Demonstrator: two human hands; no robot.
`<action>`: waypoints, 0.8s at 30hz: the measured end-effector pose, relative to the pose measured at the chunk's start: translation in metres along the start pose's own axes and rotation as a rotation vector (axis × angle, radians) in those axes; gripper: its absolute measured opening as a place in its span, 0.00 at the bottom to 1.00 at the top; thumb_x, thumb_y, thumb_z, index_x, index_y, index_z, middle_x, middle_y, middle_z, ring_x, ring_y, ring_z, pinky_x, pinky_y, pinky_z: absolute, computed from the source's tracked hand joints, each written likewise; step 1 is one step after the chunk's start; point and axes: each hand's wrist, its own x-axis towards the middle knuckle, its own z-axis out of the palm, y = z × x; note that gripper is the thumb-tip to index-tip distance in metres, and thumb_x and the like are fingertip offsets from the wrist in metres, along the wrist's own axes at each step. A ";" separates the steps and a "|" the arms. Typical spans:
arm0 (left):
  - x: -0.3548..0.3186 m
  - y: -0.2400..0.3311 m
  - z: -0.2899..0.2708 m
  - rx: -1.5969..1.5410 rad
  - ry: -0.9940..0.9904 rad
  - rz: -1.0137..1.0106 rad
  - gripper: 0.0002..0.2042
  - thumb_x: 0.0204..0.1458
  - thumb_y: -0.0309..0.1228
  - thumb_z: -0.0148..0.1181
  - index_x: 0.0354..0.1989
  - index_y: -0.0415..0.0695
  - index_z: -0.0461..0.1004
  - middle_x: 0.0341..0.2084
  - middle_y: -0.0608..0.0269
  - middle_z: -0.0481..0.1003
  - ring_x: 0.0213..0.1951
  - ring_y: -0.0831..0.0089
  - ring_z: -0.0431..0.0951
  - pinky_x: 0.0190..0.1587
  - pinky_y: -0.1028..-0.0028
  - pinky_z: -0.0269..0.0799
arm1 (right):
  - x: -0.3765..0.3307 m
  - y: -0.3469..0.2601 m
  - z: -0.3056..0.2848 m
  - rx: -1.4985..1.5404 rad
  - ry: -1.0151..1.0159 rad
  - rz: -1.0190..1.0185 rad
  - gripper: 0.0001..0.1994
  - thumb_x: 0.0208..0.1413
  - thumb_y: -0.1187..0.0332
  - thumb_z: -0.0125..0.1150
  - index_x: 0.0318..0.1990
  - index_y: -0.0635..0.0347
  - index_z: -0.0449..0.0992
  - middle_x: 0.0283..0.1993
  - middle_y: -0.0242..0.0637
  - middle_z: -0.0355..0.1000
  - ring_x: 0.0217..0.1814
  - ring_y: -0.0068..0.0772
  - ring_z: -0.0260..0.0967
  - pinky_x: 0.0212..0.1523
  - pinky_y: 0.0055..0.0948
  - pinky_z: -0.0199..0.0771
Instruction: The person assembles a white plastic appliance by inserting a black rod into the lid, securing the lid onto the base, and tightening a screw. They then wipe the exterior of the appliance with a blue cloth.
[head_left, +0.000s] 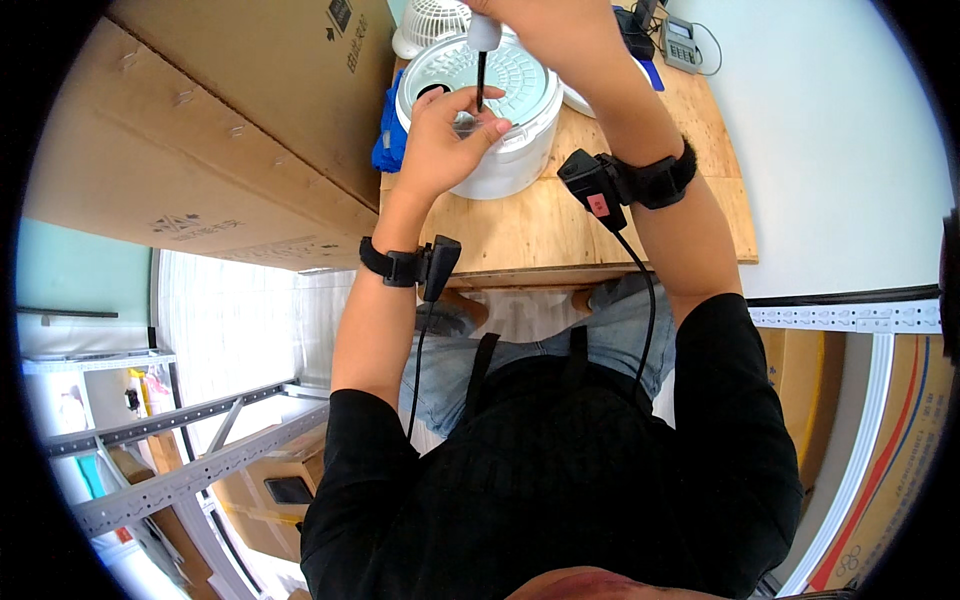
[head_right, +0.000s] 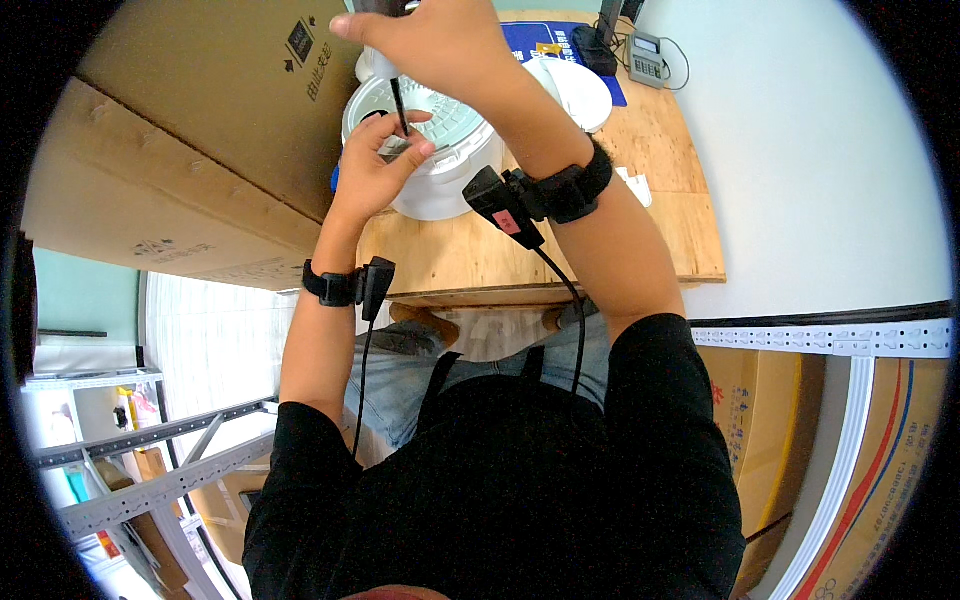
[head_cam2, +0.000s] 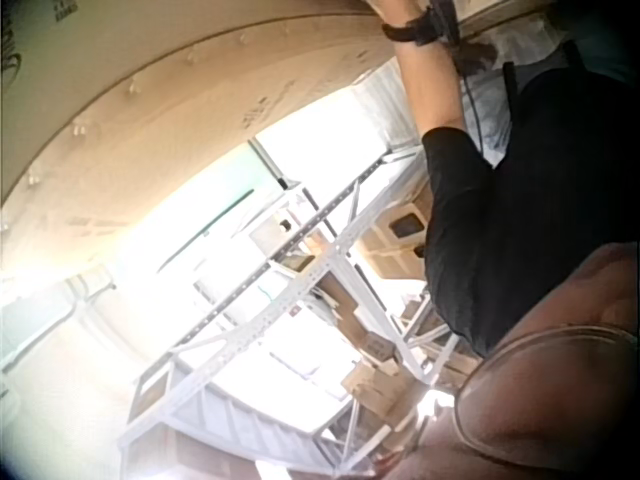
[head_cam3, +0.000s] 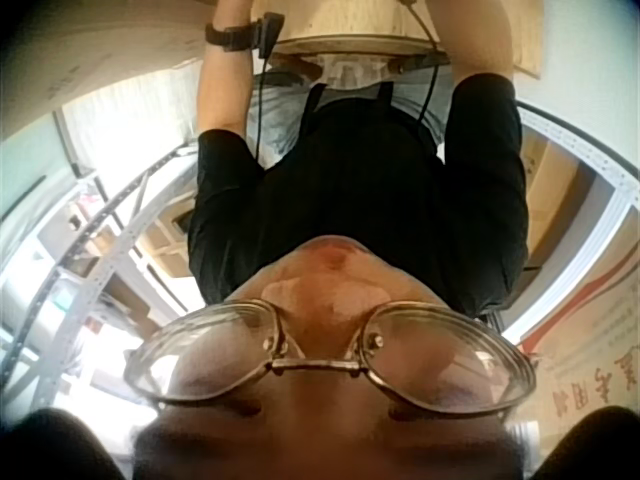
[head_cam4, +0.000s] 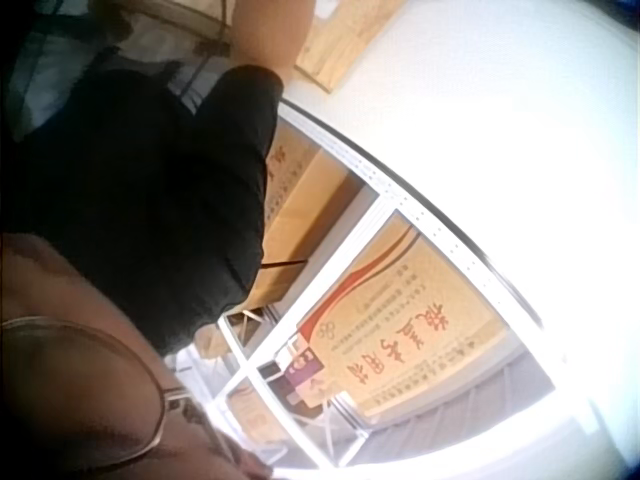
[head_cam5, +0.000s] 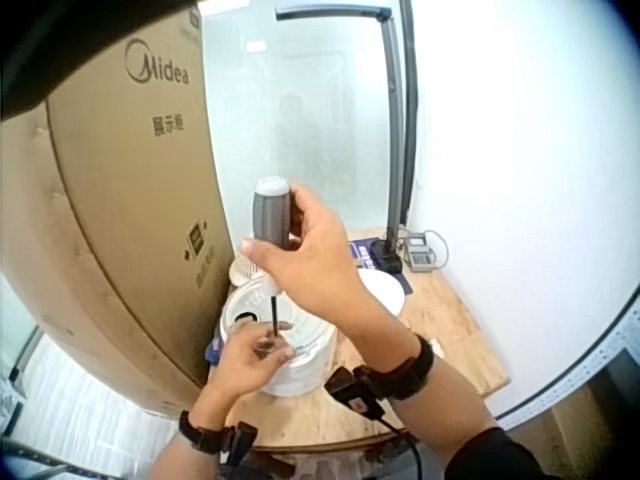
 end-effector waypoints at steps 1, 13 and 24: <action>-0.001 0.002 -0.001 0.084 -0.020 0.043 0.11 0.49 0.33 0.71 0.39 0.43 0.82 0.30 0.65 0.81 0.39 0.69 0.75 0.48 0.69 0.69 | 0.001 -0.002 -0.002 0.034 0.010 -0.015 0.25 0.51 0.76 0.69 0.57 0.65 0.68 0.44 0.39 0.73 0.44 0.26 0.71 0.44 0.28 0.74; -0.022 0.021 0.056 0.473 0.171 0.009 0.16 0.39 0.34 0.74 0.39 0.49 0.79 0.46 0.66 0.72 0.56 0.63 0.66 0.64 0.37 0.40 | -0.011 0.118 -0.065 -0.531 0.010 0.078 0.21 0.52 0.71 0.65 0.53 0.65 0.70 0.46 0.49 0.72 0.48 0.47 0.69 0.54 0.39 0.68; -0.023 0.000 0.022 0.307 0.043 0.080 0.18 0.36 0.32 0.77 0.39 0.50 0.81 0.44 0.71 0.79 0.54 0.66 0.74 0.66 0.46 0.39 | -0.027 0.148 -0.078 -0.575 -0.129 0.352 0.23 0.50 0.51 0.71 0.45 0.59 0.76 0.29 0.35 0.72 0.26 0.23 0.67 0.23 0.23 0.67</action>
